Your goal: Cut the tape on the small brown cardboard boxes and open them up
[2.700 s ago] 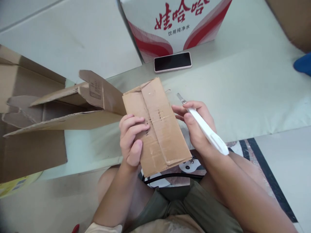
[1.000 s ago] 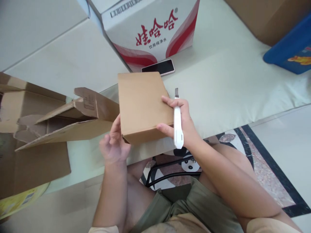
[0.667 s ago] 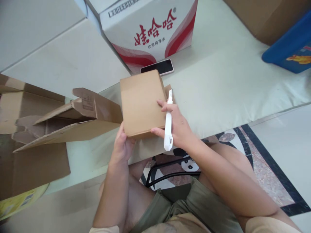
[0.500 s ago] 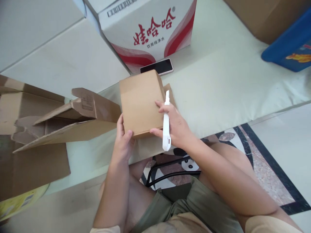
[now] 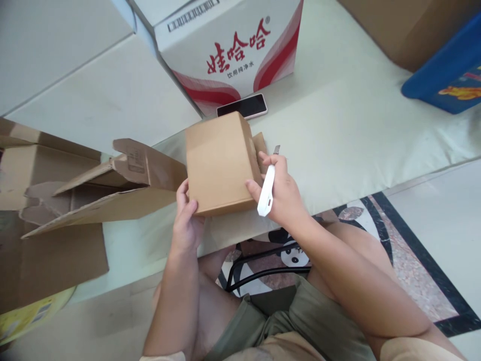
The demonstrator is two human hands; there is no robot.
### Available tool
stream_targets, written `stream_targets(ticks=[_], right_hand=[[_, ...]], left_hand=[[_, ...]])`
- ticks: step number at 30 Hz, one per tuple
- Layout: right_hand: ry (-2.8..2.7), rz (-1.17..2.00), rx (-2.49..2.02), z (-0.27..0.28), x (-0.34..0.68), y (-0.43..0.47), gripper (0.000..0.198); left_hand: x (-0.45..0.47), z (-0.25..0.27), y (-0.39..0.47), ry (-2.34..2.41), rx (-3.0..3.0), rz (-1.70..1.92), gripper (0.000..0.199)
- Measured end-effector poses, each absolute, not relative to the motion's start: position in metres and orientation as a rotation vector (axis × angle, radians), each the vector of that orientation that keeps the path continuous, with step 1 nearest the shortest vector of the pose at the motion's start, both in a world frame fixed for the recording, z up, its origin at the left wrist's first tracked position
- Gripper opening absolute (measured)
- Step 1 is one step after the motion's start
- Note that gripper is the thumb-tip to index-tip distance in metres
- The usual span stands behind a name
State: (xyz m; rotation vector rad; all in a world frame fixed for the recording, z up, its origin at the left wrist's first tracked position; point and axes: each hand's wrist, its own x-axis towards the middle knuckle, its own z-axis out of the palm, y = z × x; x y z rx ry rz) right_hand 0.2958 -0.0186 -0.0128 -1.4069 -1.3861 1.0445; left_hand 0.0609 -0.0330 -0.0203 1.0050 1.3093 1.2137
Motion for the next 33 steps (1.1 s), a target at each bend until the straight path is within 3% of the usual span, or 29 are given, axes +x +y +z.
stream_targets(ticks=[7, 33], right_hand=[[-1.472, 1.191, -1.316, -0.0081, 0.2987, -0.0170, 0.049], [-1.575, 1.014, -1.473, -0.0030, 0.3021, -0.0168, 0.046]], left_hand=[[0.0576, -0.0173, -0.0321, 1.318, 0.927, 1.214, 0.060], [0.0567, -0.0172, -0.0317, 1.339, 0.942, 1.229, 0.056]])
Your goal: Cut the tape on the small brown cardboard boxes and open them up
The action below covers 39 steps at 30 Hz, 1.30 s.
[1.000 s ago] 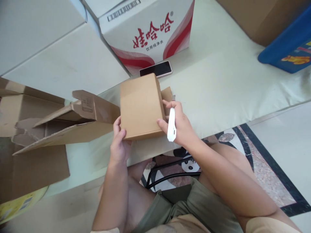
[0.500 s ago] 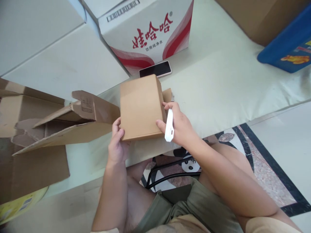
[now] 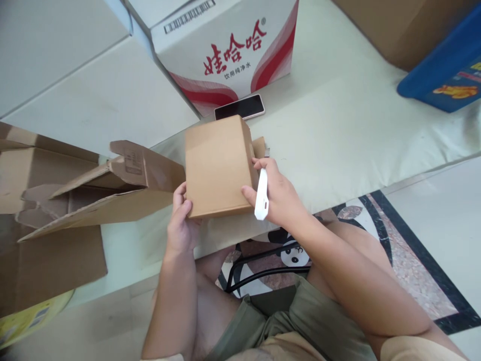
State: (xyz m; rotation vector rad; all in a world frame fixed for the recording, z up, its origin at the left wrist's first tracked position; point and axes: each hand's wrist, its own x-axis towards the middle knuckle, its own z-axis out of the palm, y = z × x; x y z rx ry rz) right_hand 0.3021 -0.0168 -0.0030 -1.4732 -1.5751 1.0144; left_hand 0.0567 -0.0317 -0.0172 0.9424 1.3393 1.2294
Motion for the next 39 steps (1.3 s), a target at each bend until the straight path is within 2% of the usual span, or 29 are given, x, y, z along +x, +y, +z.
stream_targets(ticks=[29, 39], right_hand=[[-1.597, 1.036, -1.470, -0.0034, 0.3025, -0.0161, 0.044], [-1.605, 1.046, -1.500, -0.0022, 0.3022, -0.0162, 0.045]], left_hand=[[0.0568, -0.0192, -0.0308, 1.352, 0.967, 1.246, 0.058], [0.0577, -0.0170, -0.0298, 1.384, 0.920, 1.222, 0.065]])
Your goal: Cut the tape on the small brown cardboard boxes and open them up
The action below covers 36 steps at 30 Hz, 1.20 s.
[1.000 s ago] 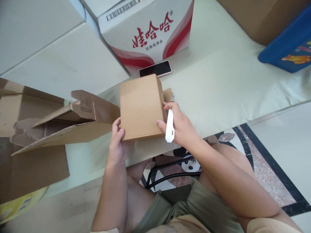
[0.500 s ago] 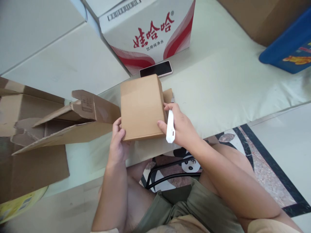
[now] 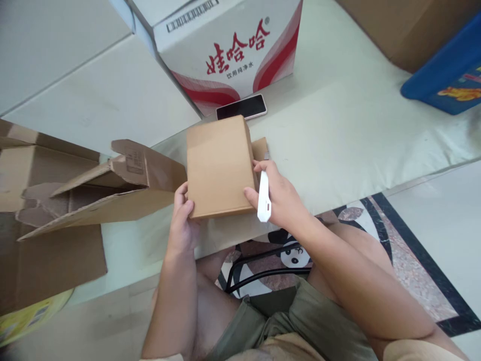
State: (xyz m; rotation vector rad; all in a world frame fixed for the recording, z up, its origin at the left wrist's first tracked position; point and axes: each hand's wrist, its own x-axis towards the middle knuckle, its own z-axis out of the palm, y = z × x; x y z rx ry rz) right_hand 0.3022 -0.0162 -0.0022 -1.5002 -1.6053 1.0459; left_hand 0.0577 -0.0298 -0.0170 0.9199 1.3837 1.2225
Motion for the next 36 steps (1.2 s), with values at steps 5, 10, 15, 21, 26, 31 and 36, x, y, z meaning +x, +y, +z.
stream_targets(ticks=[5, 10, 15, 21, 26, 31, 36], right_hand=[[-1.608, 1.060, -1.508, -0.0006, 0.3020, -0.0163, 0.045], [-1.611, 1.056, -1.511, 0.0003, 0.3017, -0.0161, 0.044], [-1.607, 1.053, -1.511, 0.0005, 0.3017, -0.0164, 0.043], [-1.609, 1.061, -1.512, 0.0012, 0.3016, -0.0168, 0.044], [-1.611, 1.076, -1.523, 0.0020, 0.3015, -0.0171, 0.043], [-1.607, 1.059, -1.527, 0.0015, 0.3017, -0.0173, 0.043], [-1.618, 1.066, -1.515, 0.0023, 0.3019, -0.0177, 0.042]], left_hand=[[0.0576, -0.0160, -0.0294, 1.389, 0.907, 1.228, 0.065], [0.0570, -0.0178, -0.0291, 1.383, 0.938, 1.222, 0.064], [0.0564, -0.0199, -0.0288, 1.377, 0.925, 1.227, 0.064], [0.0568, -0.0194, -0.0291, 1.376, 0.926, 1.240, 0.064], [0.0576, -0.0193, -0.0289, 1.384, 0.915, 1.233, 0.065], [0.0572, -0.0211, -0.0292, 1.383, 0.961, 1.234, 0.062], [0.0570, -0.0225, -0.0295, 1.376, 0.961, 1.242, 0.061]])
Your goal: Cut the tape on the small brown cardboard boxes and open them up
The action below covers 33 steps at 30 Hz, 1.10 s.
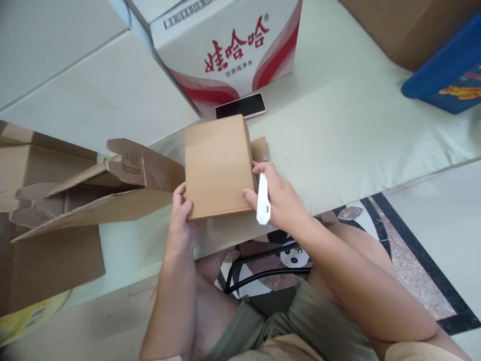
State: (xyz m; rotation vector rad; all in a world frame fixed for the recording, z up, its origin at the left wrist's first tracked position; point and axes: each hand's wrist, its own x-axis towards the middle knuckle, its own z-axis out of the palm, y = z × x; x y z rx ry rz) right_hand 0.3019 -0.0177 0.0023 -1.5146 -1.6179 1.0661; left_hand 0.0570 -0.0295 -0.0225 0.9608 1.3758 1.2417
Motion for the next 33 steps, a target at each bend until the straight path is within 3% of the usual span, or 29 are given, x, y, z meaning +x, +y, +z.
stream_targets(ticks=[33], right_hand=[[-1.633, 1.029, -1.513, 0.0011, 0.3015, -0.0200, 0.041]], left_hand=[[0.0583, -0.0261, -0.0305, 1.372, 1.000, 1.255, 0.059]])
